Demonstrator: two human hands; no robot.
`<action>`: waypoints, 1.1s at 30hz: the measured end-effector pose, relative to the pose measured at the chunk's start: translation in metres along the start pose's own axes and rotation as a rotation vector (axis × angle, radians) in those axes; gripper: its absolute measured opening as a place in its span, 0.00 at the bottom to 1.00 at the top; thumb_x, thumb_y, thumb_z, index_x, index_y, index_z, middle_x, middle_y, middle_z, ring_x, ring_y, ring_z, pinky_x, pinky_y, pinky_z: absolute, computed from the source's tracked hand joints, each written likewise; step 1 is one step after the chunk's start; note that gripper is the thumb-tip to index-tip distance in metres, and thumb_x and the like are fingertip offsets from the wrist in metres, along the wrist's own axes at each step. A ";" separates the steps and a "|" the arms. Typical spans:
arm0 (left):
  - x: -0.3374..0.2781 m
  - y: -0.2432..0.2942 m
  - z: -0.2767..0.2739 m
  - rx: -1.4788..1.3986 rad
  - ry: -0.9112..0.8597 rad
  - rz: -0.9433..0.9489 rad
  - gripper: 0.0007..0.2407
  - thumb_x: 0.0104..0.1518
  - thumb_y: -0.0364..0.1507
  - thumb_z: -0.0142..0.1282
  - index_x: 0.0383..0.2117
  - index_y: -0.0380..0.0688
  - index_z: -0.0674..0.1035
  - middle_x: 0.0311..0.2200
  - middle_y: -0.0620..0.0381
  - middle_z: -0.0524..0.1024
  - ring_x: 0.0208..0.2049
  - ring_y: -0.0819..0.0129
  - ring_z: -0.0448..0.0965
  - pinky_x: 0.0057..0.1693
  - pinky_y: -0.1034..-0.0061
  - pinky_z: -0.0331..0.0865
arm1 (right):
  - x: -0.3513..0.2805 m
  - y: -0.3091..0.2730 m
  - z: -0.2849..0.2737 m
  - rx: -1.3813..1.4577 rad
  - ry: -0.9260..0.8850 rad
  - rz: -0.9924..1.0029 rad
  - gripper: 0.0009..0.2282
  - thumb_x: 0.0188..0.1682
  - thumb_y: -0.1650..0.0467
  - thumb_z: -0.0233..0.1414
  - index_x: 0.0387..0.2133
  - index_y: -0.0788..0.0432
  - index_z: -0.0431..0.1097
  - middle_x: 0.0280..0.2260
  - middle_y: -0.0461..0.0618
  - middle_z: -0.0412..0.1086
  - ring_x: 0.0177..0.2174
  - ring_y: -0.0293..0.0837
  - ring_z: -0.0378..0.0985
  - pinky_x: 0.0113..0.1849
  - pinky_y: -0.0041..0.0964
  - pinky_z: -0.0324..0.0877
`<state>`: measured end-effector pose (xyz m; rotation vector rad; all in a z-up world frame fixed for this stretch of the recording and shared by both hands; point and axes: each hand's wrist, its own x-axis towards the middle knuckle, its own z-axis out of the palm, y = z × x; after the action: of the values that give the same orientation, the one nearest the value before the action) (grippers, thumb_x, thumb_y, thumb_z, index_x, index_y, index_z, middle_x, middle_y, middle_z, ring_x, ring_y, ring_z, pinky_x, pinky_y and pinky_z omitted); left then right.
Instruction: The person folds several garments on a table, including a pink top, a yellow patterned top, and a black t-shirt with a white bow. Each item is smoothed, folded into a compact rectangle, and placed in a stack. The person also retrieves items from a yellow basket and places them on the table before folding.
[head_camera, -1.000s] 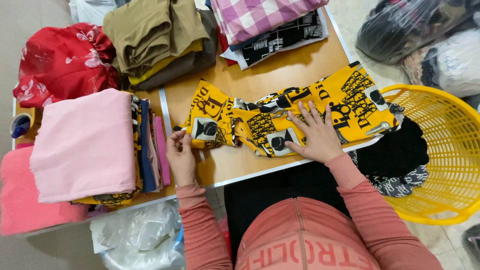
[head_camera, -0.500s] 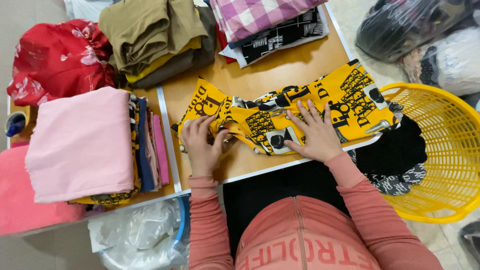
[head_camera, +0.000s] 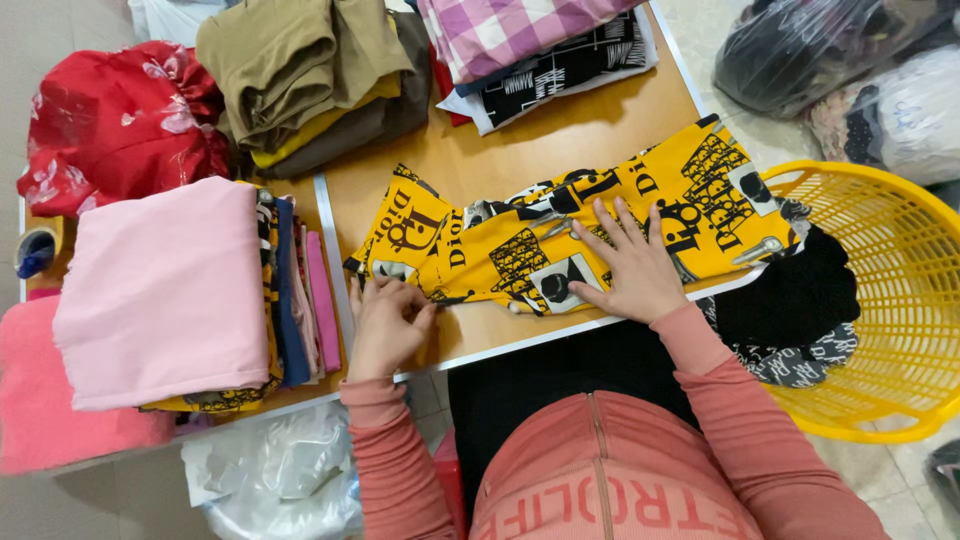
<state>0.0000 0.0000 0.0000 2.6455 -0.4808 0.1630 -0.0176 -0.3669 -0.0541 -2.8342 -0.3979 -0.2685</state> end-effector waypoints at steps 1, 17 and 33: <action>0.000 0.001 0.002 -0.020 0.040 -0.050 0.06 0.48 0.34 0.66 0.22 0.47 0.84 0.31 0.57 0.80 0.48 0.52 0.72 0.64 0.48 0.51 | -0.001 0.000 0.000 -0.004 -0.001 -0.002 0.38 0.42 0.46 0.52 0.67 0.46 0.57 0.70 0.56 0.47 0.69 0.58 0.43 0.63 0.72 0.31; 0.005 -0.036 0.076 0.172 0.380 -0.602 0.23 0.49 0.48 0.66 0.39 0.39 0.81 0.43 0.43 0.77 0.50 0.44 0.72 0.54 0.48 0.65 | -0.004 0.002 0.004 -0.015 0.017 -0.014 0.39 0.41 0.46 0.52 0.66 0.45 0.57 0.70 0.57 0.47 0.68 0.58 0.43 0.63 0.72 0.32; 0.034 -0.032 0.042 -0.815 0.736 -0.361 0.06 0.59 0.21 0.57 0.40 0.36 0.74 0.34 0.60 0.77 0.34 0.77 0.75 0.42 0.78 0.72 | 0.002 -0.047 0.018 0.161 0.010 -0.085 0.44 0.39 0.46 0.55 0.68 0.47 0.49 0.68 0.68 0.39 0.67 0.66 0.36 0.60 0.73 0.26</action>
<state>0.0446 -0.0019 -0.0441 1.6653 0.1659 0.6368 -0.0273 -0.3175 -0.0594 -2.6614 -0.5149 -0.2549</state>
